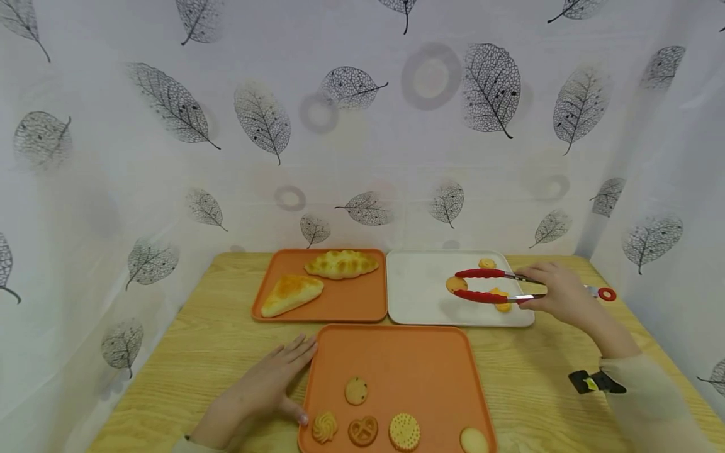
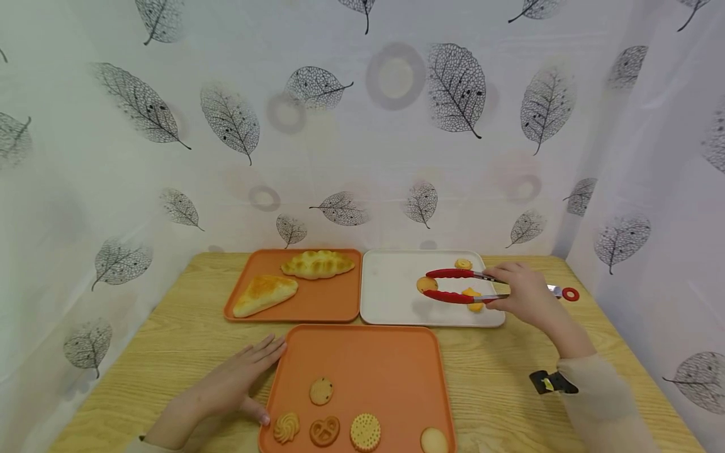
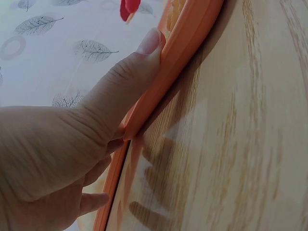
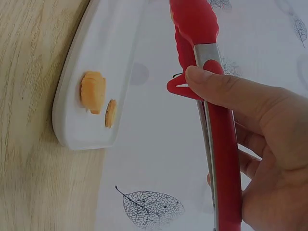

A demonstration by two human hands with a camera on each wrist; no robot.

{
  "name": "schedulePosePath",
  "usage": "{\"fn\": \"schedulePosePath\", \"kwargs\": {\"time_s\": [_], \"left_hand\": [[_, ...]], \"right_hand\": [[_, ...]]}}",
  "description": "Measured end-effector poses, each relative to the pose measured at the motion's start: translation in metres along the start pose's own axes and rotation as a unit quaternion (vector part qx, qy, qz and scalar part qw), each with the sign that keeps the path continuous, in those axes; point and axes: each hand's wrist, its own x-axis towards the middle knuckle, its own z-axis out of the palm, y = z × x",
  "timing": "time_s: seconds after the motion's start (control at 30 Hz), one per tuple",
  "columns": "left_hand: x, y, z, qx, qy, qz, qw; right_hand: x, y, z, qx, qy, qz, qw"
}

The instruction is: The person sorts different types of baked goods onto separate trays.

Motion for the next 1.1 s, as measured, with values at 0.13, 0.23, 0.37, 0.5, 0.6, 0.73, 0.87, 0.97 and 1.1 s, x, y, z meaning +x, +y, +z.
{"fn": "schedulePosePath", "kwargs": {"time_s": [0.13,0.23,0.37,0.5,0.6,0.73,0.87,0.97,1.1], "left_hand": [[-0.001,-0.001,0.001,0.001,-0.002,-0.006,1.0000],[-0.001,-0.001,0.001,-0.001,-0.004,-0.009,1.0000],[-0.002,-0.001,0.001,-0.004,-0.008,-0.011,0.9999],[-0.002,-0.001,0.000,-0.004,-0.007,-0.013,0.9999],[-0.002,-0.001,0.000,-0.001,-0.003,-0.012,0.9999],[-0.002,-0.003,0.001,0.002,0.000,-0.011,0.9999],[-0.001,-0.004,0.001,0.003,0.000,-0.010,0.9999],[-0.001,-0.003,0.001,0.006,-0.001,-0.009,0.9999],[-0.001,-0.001,0.000,0.009,-0.001,-0.004,0.9999]], "right_hand": [[0.007,0.009,0.004,-0.015,-0.024,0.033,0.999],[0.012,0.015,0.006,-0.027,-0.052,0.065,0.996],[0.019,0.020,0.011,-0.047,-0.084,0.108,0.990],[0.026,0.024,0.018,-0.064,-0.090,0.134,0.985],[0.032,0.028,0.026,-0.077,-0.086,0.142,0.983],[0.040,0.031,0.035,-0.088,-0.087,0.155,0.980],[0.045,0.031,0.042,-0.083,-0.099,0.172,0.976],[0.047,0.031,0.045,-0.069,-0.111,0.190,0.973],[0.049,0.030,0.048,-0.049,-0.125,0.216,0.967]]}}
